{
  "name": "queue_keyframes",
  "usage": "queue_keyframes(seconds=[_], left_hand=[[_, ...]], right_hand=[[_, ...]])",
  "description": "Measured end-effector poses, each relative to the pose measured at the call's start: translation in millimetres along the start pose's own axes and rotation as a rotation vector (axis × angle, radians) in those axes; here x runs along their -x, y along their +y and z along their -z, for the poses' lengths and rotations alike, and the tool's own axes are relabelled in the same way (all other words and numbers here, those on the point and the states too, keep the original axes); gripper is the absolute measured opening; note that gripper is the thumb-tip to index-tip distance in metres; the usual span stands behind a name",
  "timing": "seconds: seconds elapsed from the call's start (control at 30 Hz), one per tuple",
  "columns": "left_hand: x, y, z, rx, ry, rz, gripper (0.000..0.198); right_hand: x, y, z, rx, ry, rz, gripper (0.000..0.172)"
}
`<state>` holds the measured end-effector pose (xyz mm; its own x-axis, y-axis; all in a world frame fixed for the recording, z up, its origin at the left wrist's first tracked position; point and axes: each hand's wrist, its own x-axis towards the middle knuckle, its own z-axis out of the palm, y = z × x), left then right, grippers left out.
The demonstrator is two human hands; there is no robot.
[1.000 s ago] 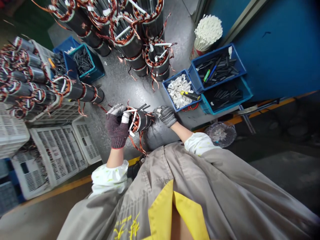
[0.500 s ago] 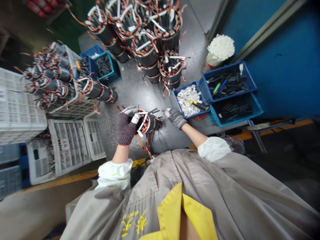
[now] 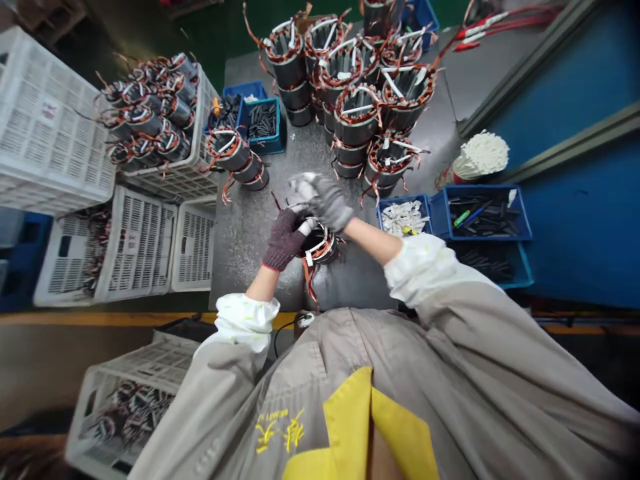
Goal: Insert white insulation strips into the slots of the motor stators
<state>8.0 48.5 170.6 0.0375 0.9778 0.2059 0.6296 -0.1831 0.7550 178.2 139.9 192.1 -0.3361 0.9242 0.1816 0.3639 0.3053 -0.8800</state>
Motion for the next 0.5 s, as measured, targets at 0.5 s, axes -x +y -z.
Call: queue_keyframes(seconds=[0.5], left_hand=[[47,-23,4.0,0.152,0.095,0.15,0.052]], right_hand=[[140,-12,-3,0.165,0.008,0.008,0.045]])
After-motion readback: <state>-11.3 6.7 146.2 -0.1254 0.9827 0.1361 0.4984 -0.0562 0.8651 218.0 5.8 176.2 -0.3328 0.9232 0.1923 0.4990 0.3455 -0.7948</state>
